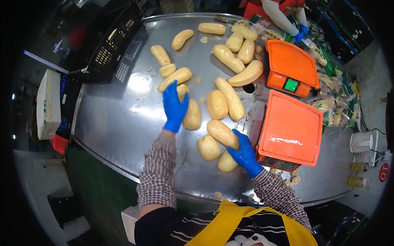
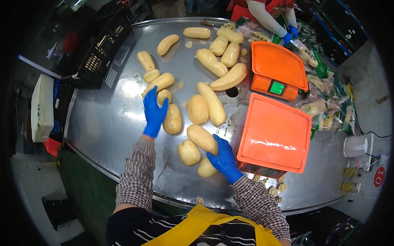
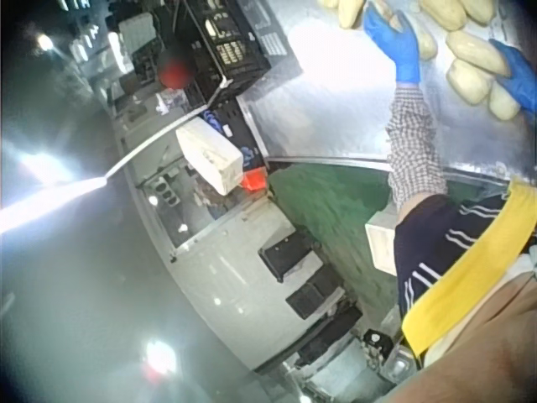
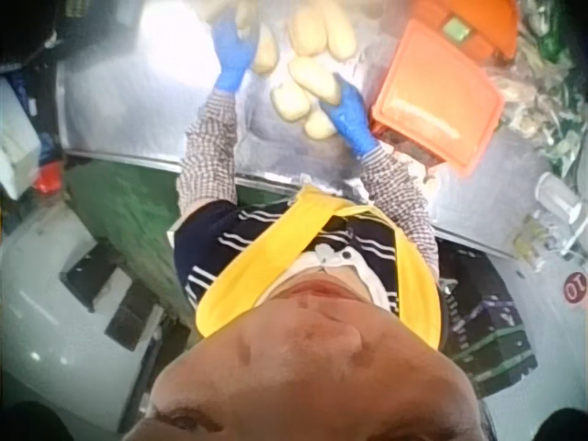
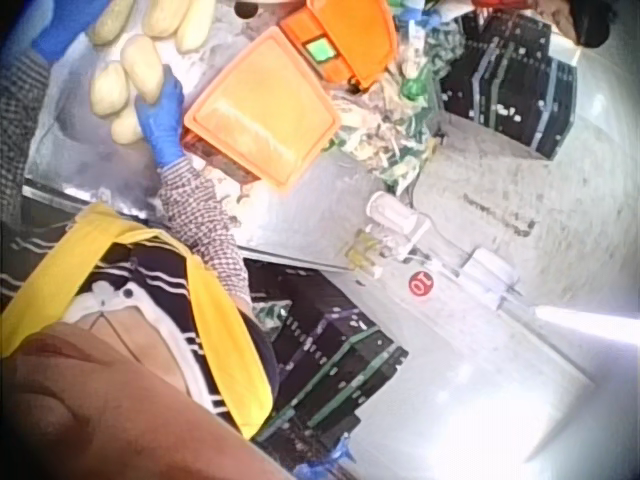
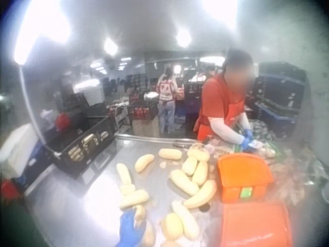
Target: The person picks up peeled root vegetables from a metal table, places them into clear plastic bags, and weighs them on a digital scale. After weighing, the person places the packaged vegetables into a black crate. The process is repeated continuously with multiple vegetables.
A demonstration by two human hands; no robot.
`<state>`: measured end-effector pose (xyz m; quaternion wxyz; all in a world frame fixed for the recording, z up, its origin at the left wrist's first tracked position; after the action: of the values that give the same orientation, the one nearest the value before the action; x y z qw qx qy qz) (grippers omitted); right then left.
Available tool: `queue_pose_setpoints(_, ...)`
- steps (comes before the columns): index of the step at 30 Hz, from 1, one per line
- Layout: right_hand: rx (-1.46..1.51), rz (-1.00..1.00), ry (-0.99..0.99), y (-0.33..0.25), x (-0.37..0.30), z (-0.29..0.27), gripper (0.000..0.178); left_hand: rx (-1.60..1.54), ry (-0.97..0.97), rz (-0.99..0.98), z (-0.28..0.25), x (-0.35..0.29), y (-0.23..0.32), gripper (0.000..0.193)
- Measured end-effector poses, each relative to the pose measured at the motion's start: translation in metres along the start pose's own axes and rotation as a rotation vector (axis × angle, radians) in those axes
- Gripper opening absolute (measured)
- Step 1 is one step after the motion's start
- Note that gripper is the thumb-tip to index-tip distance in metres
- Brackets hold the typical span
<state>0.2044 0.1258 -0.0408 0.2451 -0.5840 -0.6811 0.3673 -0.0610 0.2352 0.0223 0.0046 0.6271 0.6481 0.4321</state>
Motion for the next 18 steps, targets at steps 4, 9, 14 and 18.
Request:
queue_pose_setpoints(4,-0.028,0.039,-0.058,-0.003,-0.007,0.006,0.067,0.315,-0.193,-0.008,0.046,0.062,-0.049,0.064)
queue_pose_setpoints(9,-0.081,0.084,-0.14,0.0,-0.018,0.003,0.068,0.678,-0.555,-0.141,0.099,0.08,-0.038,0.064)
queue_pose_setpoints(14,-0.047,0.025,-0.134,0.0,-0.036,0.004,0.069,0.57,-0.479,-0.066,0.093,0.097,-0.064,0.051)
queue_pose_setpoints(18,-0.145,-0.107,-0.04,-0.023,-0.057,-0.003,0.068,-0.311,-0.215,-0.207,0.012,0.123,-0.045,0.053)
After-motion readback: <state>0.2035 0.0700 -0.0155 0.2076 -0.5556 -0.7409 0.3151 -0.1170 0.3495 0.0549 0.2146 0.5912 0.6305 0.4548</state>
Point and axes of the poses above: each hand's wrist, its own x-axis towards the middle knuckle, its own z-axis out of the palm, y = z × x, the point moved 8 cm from there along x, towards the middle knuckle, and after that the axes turned 1 degree about y, right-handed, at the moved point
